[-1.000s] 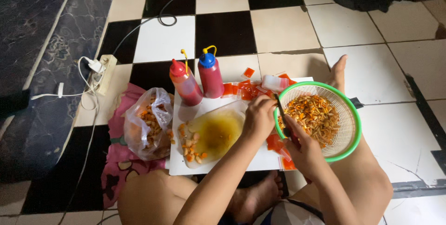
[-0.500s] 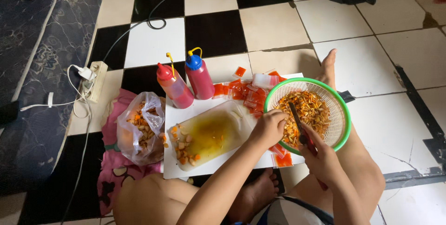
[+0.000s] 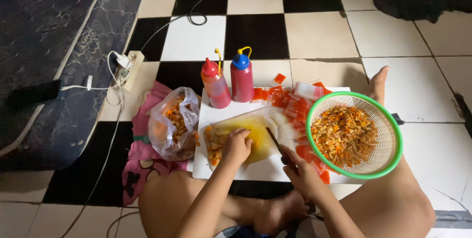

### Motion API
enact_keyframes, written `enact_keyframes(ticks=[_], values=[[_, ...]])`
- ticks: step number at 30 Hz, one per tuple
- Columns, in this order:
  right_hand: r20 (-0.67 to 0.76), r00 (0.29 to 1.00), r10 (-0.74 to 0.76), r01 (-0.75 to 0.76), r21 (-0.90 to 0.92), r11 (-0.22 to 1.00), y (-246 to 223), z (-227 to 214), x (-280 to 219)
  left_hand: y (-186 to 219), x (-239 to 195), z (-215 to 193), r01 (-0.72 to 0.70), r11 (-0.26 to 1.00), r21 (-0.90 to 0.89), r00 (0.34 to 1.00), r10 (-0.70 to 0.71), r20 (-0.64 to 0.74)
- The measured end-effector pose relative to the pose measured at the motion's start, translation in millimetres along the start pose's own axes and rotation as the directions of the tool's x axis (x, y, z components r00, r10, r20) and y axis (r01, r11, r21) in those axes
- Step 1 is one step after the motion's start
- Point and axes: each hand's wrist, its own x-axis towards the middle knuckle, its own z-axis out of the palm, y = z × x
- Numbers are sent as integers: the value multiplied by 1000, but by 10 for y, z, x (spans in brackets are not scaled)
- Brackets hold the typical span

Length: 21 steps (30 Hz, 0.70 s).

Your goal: The person sits on the floor and uses a knife to chop orange vegetables on a white cutting board. The chopped pieces are transferred into a green colander. Two squeeze bottles and a plastic bag of vegetables are visible nearby.

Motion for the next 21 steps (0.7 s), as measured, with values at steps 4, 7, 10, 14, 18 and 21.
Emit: enact_keyframes(ticks=[4,7,10,14,18,21], values=[[30,998,-52,55,-103,993,151,328,192,132,-196,-165,-55,998,28,999,55,-1],[-28,996,-83,76,-197,978,249,486,235,93,-216,-58,-119,989,87,993,121,-18],[14,1000,-23,26,-312,950,292,550,205,45,-231,30,-260,961,92,951,272,-150],[-41,999,-30,21,-197,980,327,481,199,61,-256,50,-241,966,92,943,255,-213],[-72,993,98,-107,-144,984,160,356,120,140,-271,67,-172,983,63,970,180,-161],[-38,998,55,-60,-148,987,302,435,124,120,-246,193,-203,979,-15,966,197,-168]])
